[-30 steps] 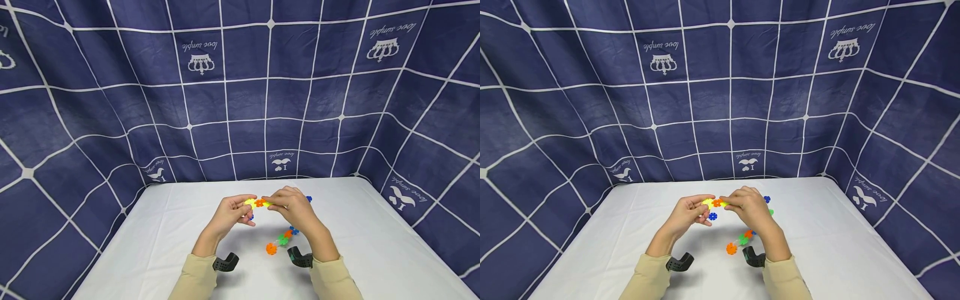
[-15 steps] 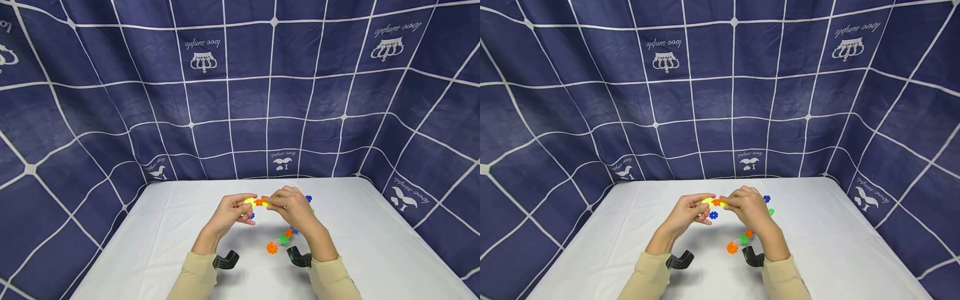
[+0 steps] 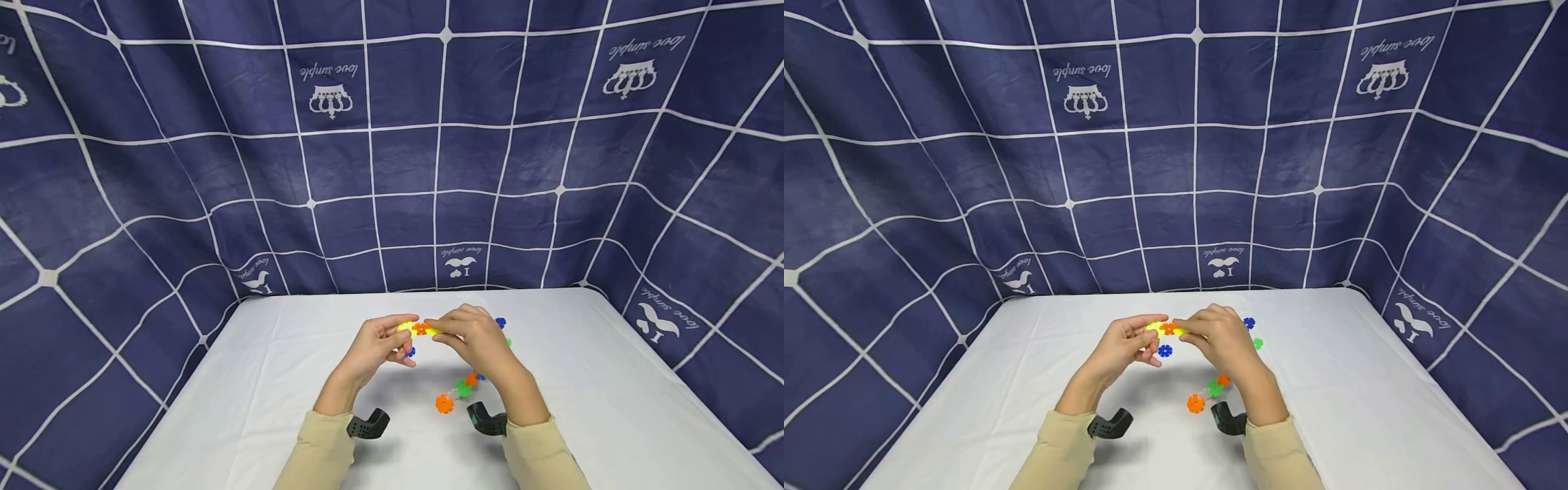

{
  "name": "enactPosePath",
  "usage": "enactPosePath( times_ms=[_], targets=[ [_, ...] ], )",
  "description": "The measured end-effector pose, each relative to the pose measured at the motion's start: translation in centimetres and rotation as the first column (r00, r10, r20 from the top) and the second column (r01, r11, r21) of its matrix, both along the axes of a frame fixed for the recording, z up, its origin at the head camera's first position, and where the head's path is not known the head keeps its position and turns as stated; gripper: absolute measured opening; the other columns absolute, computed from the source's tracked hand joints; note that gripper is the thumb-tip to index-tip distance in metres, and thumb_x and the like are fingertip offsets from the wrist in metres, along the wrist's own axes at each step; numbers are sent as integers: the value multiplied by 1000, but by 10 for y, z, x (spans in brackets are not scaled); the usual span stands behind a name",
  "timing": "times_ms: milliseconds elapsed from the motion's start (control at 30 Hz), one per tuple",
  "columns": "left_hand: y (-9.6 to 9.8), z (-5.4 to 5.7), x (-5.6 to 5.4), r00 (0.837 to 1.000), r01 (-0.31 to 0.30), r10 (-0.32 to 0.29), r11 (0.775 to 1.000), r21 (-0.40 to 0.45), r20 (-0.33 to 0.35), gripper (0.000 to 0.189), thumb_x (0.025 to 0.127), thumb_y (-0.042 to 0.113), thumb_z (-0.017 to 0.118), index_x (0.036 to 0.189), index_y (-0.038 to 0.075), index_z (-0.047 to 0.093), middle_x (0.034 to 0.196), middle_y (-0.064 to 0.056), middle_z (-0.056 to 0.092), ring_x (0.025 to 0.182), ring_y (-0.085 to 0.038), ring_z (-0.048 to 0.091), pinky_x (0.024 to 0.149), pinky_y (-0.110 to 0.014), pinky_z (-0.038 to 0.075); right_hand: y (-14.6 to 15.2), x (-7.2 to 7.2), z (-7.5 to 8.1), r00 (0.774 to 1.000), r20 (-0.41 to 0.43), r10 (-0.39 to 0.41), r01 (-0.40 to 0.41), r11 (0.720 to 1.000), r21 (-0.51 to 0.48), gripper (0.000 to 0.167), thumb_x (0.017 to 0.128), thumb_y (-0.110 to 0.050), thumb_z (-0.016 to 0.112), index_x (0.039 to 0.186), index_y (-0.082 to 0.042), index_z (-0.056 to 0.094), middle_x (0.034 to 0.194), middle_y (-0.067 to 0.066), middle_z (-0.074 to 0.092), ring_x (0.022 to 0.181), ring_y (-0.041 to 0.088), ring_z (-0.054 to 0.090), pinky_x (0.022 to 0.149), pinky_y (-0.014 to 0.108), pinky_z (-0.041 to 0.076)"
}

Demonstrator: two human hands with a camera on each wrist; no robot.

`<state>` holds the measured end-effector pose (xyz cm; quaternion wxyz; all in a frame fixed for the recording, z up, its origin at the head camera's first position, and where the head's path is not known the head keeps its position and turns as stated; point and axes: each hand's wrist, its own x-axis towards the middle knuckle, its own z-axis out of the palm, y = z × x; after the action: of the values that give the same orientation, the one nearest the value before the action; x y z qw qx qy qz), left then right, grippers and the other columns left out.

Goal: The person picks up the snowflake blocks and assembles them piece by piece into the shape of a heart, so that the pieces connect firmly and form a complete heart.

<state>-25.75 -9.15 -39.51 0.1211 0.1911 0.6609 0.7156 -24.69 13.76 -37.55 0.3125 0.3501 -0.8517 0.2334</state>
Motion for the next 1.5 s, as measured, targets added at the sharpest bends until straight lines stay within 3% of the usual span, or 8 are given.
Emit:
enactPosePath(
  times_ms=[200, 367, 500, 633, 800, 1000, 1233, 1500],
  targets=[
    [-2, -3, 0, 999, 13, -16, 998, -63, -47, 45, 100, 9, 58, 145, 10, 50, 80, -3, 66, 63, -12, 59, 72, -40, 63, 3, 0, -1, 999, 42, -27, 28, 999, -16, 30, 82, -23, 81, 112, -24, 78, 100, -8, 77, 94, 12, 65, 86, 33, 49],
    [-5, -13, -6, 992, -92, 78, 985, -144, -97, 45, 98, 11, 61, 143, 11, 52, 92, -7, 69, 70, -13, 64, 71, -33, 63, 7, 0, 1, 997, 66, -45, 47, 998, -36, 31, 83, -23, 81, 114, -25, 76, 107, -7, 76, 99, 14, 67, 89, 39, 51],
    [-3, -29, -18, 963, -236, 199, 948, -213, -181, 40, 94, 10, 67, 133, 4, 60, 103, -13, 72, 82, -10, 65, 73, -25, 58, 9, -2, 4, 997, 60, -50, 53, 997, -52, 30, 84, -22, 80, 114, -23, 76, 107, -6, 76, 98, 15, 67, 89, 40, 51],
    [2, -48, -27, 926, -336, 259, 897, -289, -274, 37, 92, 10, 69, 128, 3, 64, 117, -15, 71, 99, -21, 67, 84, -32, 55, 10, -3, 4, 997, 56, -47, 50, 997, -57, 30, 84, -21, 80, 113, -21, 76, 106, -5, 76, 99, 16, 67, 89, 42, 51],
    [4, -73, -33, 928, -342, 250, 866, -365, -277, 43, 91, 7, 69, 133, 5, 61, 135, -15, 63, 128, -39, 56, 108, -57, 43, 11, -2, 3, 993, 105, -49, 55, 997, -58, 29, 86, -23, 79, 114, -21, 76, 107, -5, 76, 102, 16, 67, 93, 44, 51],
    [2, -96, -35, 938, -337, 243, 813, -475, -249, 52, 90, 3, 65, 139, 17, 58, 148, -13, 54, 142, -40, 44, 117, -62, 31, 11, -4, 1, 994, 101, -49, 55, 997, -61, 29, 86, -23, 79, 114, -21, 76, 106, -5, 76, 101, 16, 68, 92, 44, 51],
    [3, -102, -32, 935, -347, 242, 763, -545, -258, 46, 91, 11, 65, 137, 19, 60, 142, -7, 60, 140, -37, 45, 115, -67, 17, 12, -5, -3, 990, 133, -41, 48, 998, -49, 27, 87, -23, 78, 114, -20, 76, 106, -6, 76, 101, 16, 68, 92, 44, 52],
    [2, -101, -33, 909, -394, 227, 737, -549, -348, 41, 85, 3, 73, 124, 14, 68, 122, -4, 73, 126, -31, 60, 113, -62, 29, 11, -8, -3, 978, 206, -19, 38, 996, -85, 29, 87, -25, 77, 116, -21, 75, 107, -7, 76, 103, 14, 70, 96, 42, 53]
  ],
)
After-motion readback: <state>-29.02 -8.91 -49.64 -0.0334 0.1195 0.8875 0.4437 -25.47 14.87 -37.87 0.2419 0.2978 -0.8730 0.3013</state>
